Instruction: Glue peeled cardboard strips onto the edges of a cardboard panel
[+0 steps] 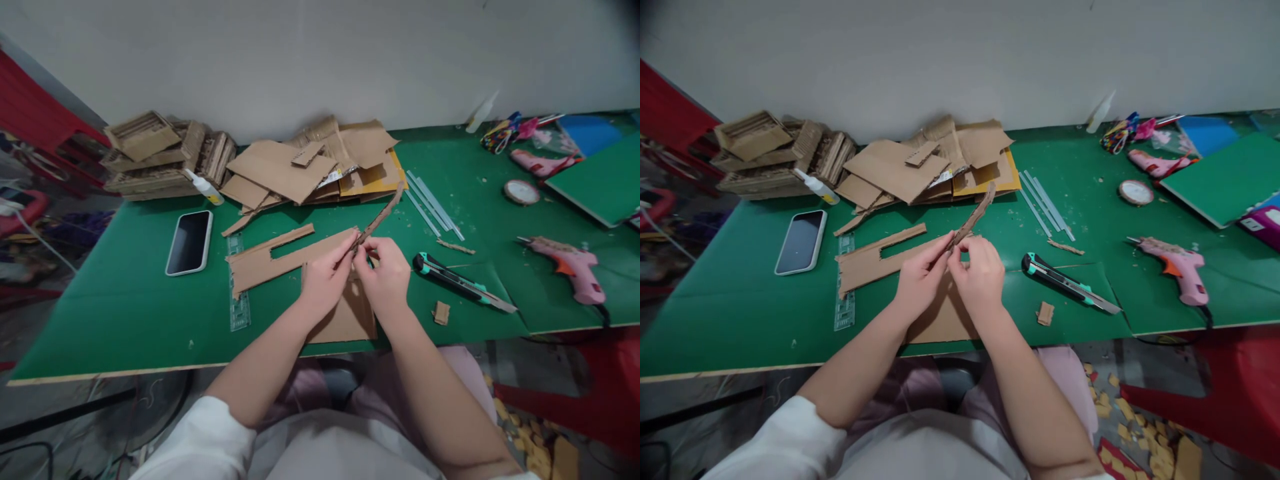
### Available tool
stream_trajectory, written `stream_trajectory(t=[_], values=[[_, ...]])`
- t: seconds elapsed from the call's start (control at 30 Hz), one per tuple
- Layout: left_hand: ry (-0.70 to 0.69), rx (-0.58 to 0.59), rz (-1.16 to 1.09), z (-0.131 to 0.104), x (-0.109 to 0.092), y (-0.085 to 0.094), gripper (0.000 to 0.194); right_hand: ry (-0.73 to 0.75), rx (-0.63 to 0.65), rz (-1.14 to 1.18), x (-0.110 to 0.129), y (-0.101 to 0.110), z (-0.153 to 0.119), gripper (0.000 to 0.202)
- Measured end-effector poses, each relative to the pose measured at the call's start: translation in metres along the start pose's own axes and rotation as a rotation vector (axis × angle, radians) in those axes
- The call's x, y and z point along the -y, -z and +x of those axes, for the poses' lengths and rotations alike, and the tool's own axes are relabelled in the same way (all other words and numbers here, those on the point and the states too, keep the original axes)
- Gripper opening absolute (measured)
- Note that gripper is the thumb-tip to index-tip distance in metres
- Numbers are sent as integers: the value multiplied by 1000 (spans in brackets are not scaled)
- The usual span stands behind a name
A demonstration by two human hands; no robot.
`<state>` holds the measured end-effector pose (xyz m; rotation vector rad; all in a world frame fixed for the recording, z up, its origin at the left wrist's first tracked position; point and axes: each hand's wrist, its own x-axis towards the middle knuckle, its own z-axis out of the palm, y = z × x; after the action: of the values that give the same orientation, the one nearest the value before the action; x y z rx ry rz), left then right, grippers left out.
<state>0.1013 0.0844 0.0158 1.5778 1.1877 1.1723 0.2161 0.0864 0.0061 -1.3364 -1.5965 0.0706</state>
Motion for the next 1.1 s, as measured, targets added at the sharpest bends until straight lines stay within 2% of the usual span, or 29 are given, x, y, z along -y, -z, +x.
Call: stream_trajectory(t=[0.2,0.3,0.4,0.57,0.7,0.83,0.97,1.03,1.1], values=[[195,94,-452,5,-6,1,34,-225,59,271,-2,10,8,5],[278,111,-545,5,-9,1,34,-303,49,352,-6,14,10,3],[291,116,-574,5,-10,1,32,-287,62,345,-7,16,11,3],[284,78,-561,8,-6,0,29,-155,118,264,-2,15,11,6],[351,49,-578,7,-5,0,25,-203,129,275,-6,18,12,6],[397,32,-592,6,-4,0,27,-330,38,375,-20,25,16,4],[389,50,-589,7,-1,1,26,-416,-170,467,-43,38,26,7],[379,37,-597,8,0,2,25,-414,-252,353,-53,45,29,10],[374,14,-605,9,-1,2,24,-359,-202,173,-59,49,29,11]])
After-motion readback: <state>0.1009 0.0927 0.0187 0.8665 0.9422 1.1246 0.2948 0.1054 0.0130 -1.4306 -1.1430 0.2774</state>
